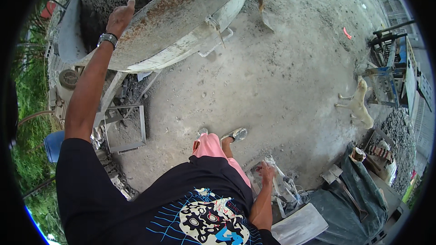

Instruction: The person places a filter onto a ledge, wipes their hands with a cloth, tilts a barrel, and touches the rim of a cement mixer.

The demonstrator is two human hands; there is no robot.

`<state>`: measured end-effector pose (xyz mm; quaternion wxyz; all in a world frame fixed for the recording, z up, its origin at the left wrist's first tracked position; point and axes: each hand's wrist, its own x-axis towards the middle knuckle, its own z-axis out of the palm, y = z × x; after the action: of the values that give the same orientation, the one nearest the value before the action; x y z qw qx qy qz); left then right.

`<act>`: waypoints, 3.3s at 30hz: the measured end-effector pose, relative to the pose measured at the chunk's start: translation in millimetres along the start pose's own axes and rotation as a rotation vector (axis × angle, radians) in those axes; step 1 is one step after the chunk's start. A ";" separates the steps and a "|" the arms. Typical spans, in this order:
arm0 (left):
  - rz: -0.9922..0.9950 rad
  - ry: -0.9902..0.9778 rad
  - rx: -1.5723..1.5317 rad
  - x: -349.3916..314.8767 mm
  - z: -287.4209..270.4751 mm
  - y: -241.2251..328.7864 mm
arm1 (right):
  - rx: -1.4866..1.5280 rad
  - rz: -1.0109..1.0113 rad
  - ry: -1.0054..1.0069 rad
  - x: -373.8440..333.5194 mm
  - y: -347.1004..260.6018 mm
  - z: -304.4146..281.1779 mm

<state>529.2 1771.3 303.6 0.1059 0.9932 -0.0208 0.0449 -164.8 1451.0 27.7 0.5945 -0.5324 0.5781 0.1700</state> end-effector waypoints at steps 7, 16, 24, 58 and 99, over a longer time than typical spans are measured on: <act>-0.123 -0.012 0.005 -29.1 -25.2 25.2 | 0.132 -0.138 0.014 16.2 -0.5 2.6; -0.210 0.052 -0.101 -53.9 -37.2 47.6 | 0.105 -0.053 0.068 15.8 15.0 -10.1; -0.229 0.122 -0.174 -62.8 -41.2 32.6 | 0.130 -0.112 0.031 32.6 19.7 -13.9; -0.207 0.161 -0.140 -62.8 -43.5 45.7 | 0.109 -0.151 0.129 19.6 15.1 -16.6; -0.170 0.192 -0.112 -56.0 -32.3 40.8 | 0.178 -0.159 0.151 12.7 32.2 -16.1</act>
<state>468.7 1740.1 338.3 0.1659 0.9750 0.0711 0.1295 -195.9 1444.6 6.4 0.6056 -0.5329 0.5902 0.0298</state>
